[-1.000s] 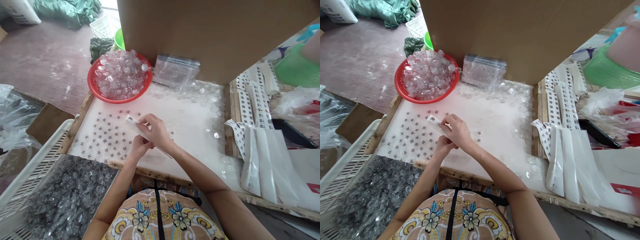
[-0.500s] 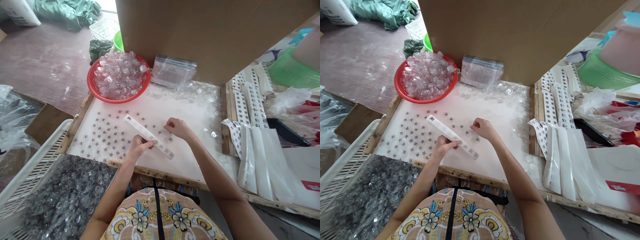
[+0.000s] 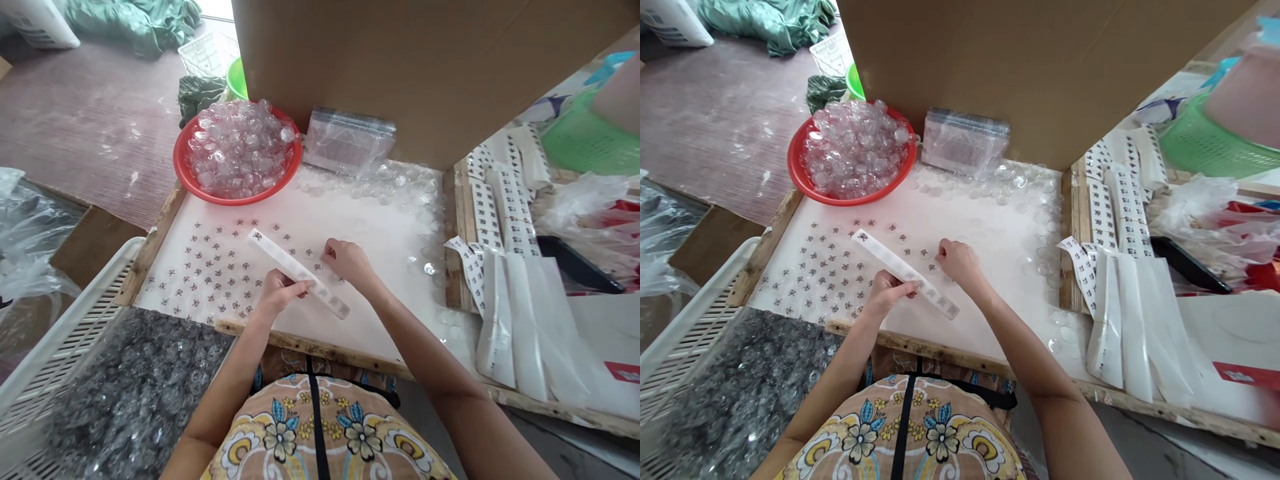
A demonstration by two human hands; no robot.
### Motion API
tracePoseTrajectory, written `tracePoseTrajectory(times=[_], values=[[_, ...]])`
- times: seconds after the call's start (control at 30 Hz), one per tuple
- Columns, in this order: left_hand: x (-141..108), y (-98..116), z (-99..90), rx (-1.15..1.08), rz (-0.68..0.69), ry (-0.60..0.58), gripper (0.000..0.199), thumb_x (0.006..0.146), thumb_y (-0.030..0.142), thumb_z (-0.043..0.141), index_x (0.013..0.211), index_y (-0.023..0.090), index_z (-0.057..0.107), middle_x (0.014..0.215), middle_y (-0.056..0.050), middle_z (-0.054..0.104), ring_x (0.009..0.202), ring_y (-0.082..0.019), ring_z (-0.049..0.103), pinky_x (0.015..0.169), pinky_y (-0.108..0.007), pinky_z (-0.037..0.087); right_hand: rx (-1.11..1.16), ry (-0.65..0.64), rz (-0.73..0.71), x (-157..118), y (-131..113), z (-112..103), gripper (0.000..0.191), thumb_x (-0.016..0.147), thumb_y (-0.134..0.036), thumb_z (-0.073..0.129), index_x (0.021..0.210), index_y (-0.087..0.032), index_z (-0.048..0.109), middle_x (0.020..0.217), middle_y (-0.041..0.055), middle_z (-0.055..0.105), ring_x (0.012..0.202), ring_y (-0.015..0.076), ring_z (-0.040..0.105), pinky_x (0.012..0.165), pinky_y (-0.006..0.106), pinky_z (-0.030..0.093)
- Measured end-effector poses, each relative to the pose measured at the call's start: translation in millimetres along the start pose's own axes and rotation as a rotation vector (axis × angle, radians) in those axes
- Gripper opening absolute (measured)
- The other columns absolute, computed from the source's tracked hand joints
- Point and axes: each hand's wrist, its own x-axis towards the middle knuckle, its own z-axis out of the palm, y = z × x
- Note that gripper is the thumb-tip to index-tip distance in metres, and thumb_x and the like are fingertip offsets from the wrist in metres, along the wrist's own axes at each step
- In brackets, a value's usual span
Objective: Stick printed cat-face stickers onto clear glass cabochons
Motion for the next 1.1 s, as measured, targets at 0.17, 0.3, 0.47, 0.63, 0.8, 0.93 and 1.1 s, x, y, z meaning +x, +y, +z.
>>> tracePoseTrajectory(times=[0.17,0.3,0.47,0.63,0.8,0.93,1.1], values=[[0,-3,0.1,-0.015,0.005,0.005,0.029,0.057,0.036,0.086,0.067,0.012,0.073,0.063,-0.006,0.07,0.056,-0.018,0.063,0.053,-0.028,0.052,0.006,0.028,-0.105,5,-29,17,0.002,0.081,-0.019,0.061,0.083,-0.019,0.062,0.089,0.0088,0.065,0.069,0.0172,0.058,0.062,0.027,0.037],[-1,-4,-1.3,-0.049,0.003,0.007,0.027,0.058,0.034,0.085,0.065,0.012,0.072,0.061,-0.005,0.068,0.055,-0.015,0.061,0.052,-0.026,0.051,0.196,-0.021,-0.143,7,-36,22,0.026,0.078,-0.012,0.06,0.103,-0.021,0.059,0.079,0.0021,0.068,0.068,0.0164,0.06,0.064,0.025,0.04],[-3,0,-1.9,-0.098,-0.01,-0.015,0.028,0.057,0.034,0.086,0.066,0.012,0.073,0.065,-0.006,0.069,0.057,-0.016,0.061,0.052,-0.026,0.052,0.282,0.181,-0.248,-13,8,8,0.012,0.087,-0.019,0.053,0.096,-0.021,0.06,0.091,0.0053,0.068,0.079,0.017,0.063,0.072,0.027,0.047],[-5,6,0.5,-0.107,-0.02,-0.088,0.031,0.055,0.035,0.087,0.069,0.011,0.073,0.067,-0.008,0.07,0.06,-0.018,0.062,0.053,-0.027,0.053,0.112,0.249,-0.254,-49,47,12,0.028,0.086,-0.033,0.06,0.111,-0.019,0.061,0.109,0.0116,0.061,0.074,0.0192,0.062,0.065,0.032,0.05],[-6,8,1.5,-0.09,0.012,-0.121,0.033,0.055,0.037,0.087,0.069,0.011,0.073,0.067,-0.007,0.069,0.059,-0.018,0.062,0.053,-0.029,0.054,0.277,0.173,-0.309,-44,15,44,0.025,0.085,-0.021,0.055,0.108,-0.018,0.065,0.11,0.0122,0.061,0.077,0.0181,0.064,0.071,0.031,0.052],[-9,8,-0.3,-0.099,0.025,-0.099,0.032,0.055,0.036,0.087,0.069,0.012,0.072,0.062,-0.005,0.067,0.053,-0.015,0.06,0.051,-0.027,0.052,0.567,-0.009,-0.381,-20,-23,40,0.024,0.088,-0.019,0.049,0.101,-0.021,0.069,0.098,0.0052,0.069,0.081,0.0157,0.065,0.073,0.027,0.051],[-5,2,-0.2,-0.059,-0.004,-0.151,0.03,0.058,0.034,0.086,0.068,0.011,0.07,0.063,-0.005,0.067,0.055,-0.015,0.061,0.051,-0.026,0.05,0.778,0.065,-0.268,-8,-48,5,0.021,0.084,-0.031,0.058,0.099,-0.02,0.067,0.088,0.0035,0.071,0.073,0.0138,0.064,0.069,0.027,0.051]])
